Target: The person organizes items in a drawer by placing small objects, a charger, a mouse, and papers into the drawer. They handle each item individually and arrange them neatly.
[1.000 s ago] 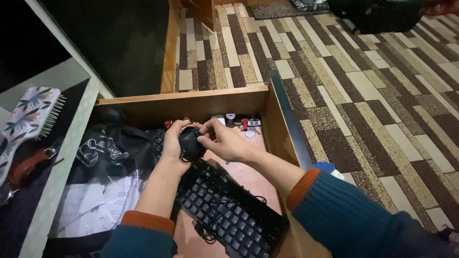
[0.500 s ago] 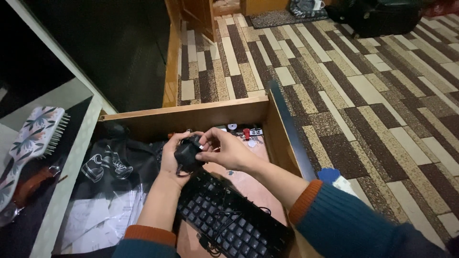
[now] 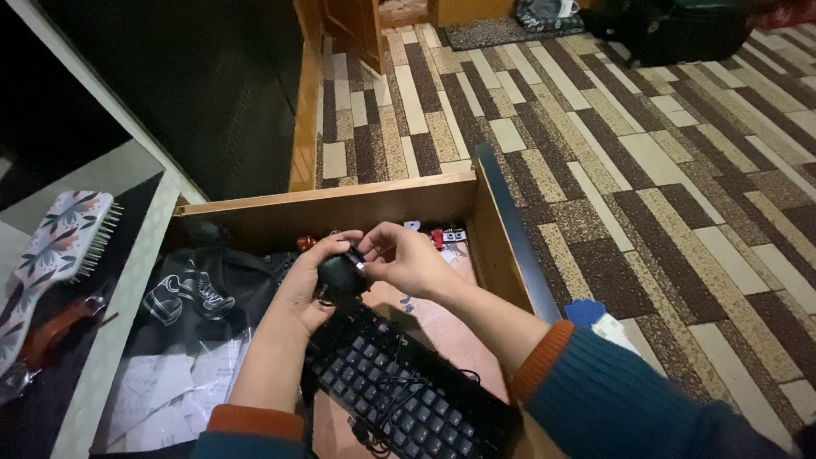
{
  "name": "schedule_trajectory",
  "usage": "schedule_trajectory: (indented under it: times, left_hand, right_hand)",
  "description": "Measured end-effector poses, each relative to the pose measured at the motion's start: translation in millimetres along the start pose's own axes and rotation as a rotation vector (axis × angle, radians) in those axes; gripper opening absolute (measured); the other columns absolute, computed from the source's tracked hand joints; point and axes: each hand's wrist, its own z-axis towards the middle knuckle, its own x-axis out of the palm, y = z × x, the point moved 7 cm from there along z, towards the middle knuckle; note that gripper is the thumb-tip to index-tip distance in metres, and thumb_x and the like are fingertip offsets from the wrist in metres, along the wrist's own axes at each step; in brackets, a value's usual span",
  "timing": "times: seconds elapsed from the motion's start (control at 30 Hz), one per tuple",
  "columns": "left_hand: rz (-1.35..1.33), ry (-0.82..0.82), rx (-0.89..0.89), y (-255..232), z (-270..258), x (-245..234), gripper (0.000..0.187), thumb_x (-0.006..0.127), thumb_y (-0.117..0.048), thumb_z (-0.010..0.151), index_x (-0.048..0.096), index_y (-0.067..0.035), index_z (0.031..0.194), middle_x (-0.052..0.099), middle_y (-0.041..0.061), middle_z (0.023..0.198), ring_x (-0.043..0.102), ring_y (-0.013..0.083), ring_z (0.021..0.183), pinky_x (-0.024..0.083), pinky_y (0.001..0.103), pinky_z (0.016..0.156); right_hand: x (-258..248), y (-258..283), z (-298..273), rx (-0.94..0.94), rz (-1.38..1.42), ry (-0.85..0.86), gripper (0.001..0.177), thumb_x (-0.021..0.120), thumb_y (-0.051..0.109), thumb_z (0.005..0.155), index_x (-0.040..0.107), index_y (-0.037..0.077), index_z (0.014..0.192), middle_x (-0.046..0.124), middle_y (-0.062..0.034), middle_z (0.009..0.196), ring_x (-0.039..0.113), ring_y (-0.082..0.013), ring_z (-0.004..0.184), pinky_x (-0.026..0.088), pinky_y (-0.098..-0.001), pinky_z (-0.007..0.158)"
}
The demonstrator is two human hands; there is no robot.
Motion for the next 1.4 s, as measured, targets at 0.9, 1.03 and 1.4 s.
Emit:
schedule_trajectory:
  times: [0.9,1.03,1.4]
  left_hand:
    - [0.092,-0.072,0.176,1,3,3,0.036,0.064,-0.001,0.079,0.072,-0.004,0.114,0.072,0.018,0.093,0.071,0.0254,0.076,0.063,0.047,0.066]
    - [0.154,-0.136,0.236,-2,-18,25,0.034,0.067,-0.004,0.081,0.074,-0.006,0.114,0.072,0.017,0.097,0.072,0.0256,0.084,0.061,0.038,0.070]
    - [0.203,-0.164,0.249,26,44,-14,0.023,0.056,-0.015,0.094,0.068,-0.010,0.113,0.065,0.018,0.119,0.066,0.0304,0.111,0.055,0.037,0.094]
  right_hand:
    - [6,-5,-1,0.015,0.382,0.106,0.035,0.083,0.006,0.082,0.062,-0.002,0.108,0.066,-0.0064,0.092,0.065,-0.0095,0.084,0.064,-0.0249,0.070]
    - [-2,-6,4,-0.052,0.045,-0.005,0.031,0.083,0.018,0.083,0.066,0.008,0.107,0.071,-0.0066,0.093,0.072,-0.0182,0.086,0.063,-0.0342,0.076]
    - [-21,19,-9,-0.197,-0.250,-0.254,0.018,0.077,0.012,0.082,0.070,0.015,0.098,0.068,-0.0041,0.088,0.073,-0.0339,0.086,0.061,-0.0385,0.071]
